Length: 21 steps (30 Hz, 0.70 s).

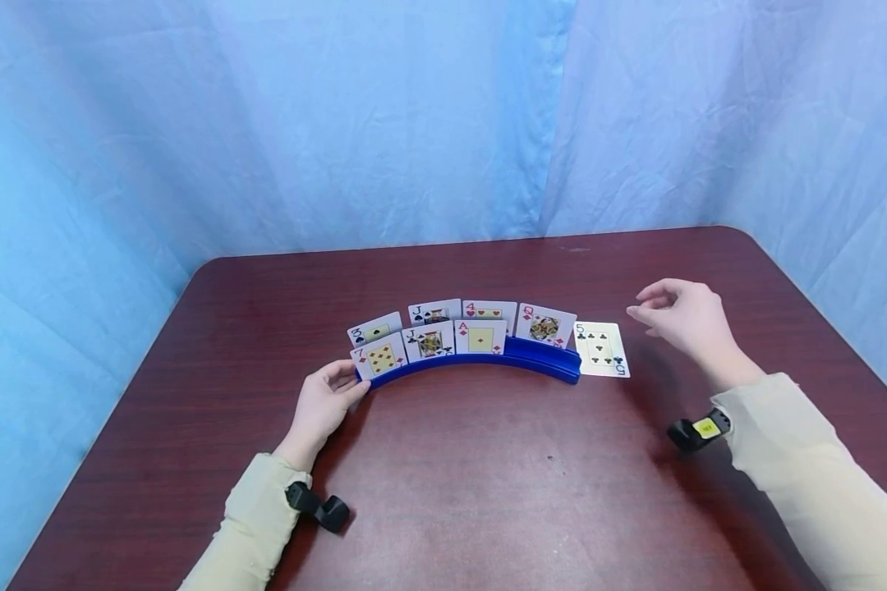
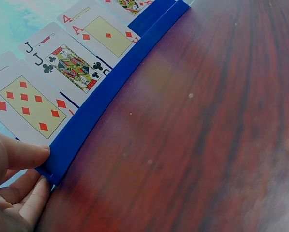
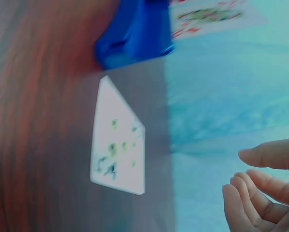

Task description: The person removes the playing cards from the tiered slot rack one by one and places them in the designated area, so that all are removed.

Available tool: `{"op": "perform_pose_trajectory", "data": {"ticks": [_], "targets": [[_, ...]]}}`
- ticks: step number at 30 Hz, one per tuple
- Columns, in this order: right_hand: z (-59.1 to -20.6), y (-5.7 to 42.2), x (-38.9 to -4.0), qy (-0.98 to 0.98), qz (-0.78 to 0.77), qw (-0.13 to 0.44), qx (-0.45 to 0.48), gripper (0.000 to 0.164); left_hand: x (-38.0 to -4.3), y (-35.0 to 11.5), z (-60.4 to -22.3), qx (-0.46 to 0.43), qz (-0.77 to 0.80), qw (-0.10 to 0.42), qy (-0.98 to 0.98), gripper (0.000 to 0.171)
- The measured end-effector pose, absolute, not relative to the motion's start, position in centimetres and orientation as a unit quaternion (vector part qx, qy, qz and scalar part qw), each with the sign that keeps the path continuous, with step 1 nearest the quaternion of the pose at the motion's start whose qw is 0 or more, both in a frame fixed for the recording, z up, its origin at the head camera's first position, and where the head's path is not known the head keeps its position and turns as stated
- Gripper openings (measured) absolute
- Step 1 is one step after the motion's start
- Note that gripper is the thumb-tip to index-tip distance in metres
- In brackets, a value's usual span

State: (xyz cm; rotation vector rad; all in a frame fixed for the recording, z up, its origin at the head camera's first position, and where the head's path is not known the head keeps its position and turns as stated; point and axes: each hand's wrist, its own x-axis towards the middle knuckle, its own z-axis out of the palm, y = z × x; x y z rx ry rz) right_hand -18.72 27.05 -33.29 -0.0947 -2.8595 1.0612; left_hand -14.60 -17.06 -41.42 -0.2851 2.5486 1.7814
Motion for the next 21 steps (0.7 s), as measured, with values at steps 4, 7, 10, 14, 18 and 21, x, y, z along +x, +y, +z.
{"op": "perform_pose_trajectory", "data": {"ticks": [4,7,10,14,18,21], "targets": [[-32.0,26.8,-17.8,-0.926,0.371,0.063,-0.025,0.035,-14.5,-17.1,-41.4,-0.094,0.571,0.011,0.816,0.036],[-31.2,26.2,-17.0,-0.916,0.394,0.075,-0.016,0.035,-14.5,-17.1,-41.4,-0.095,0.57,0.012,0.816,0.037],[-30.6,25.4,-16.2,-0.907,0.412,0.087,-0.001,0.033,-14.5,-17.1,-41.3,-0.097,0.57,0.013,0.816,0.037],[-30.0,24.0,-15.1,-0.897,0.43,0.099,0.024,0.029,-14.5,-17.1,-41.4,-0.096,0.571,0.013,0.815,0.036],[-29.9,22.6,-14.4,-0.901,0.417,0.11,0.048,0.025,-14.6,-17.1,-41.5,-0.093,0.571,0.01,0.815,0.036],[-30.2,21.5,-14.1,-0.906,0.403,0.114,0.062,0.023,-14.7,-17.1,-41.5,-0.091,0.571,0.008,0.816,0.036]]}}
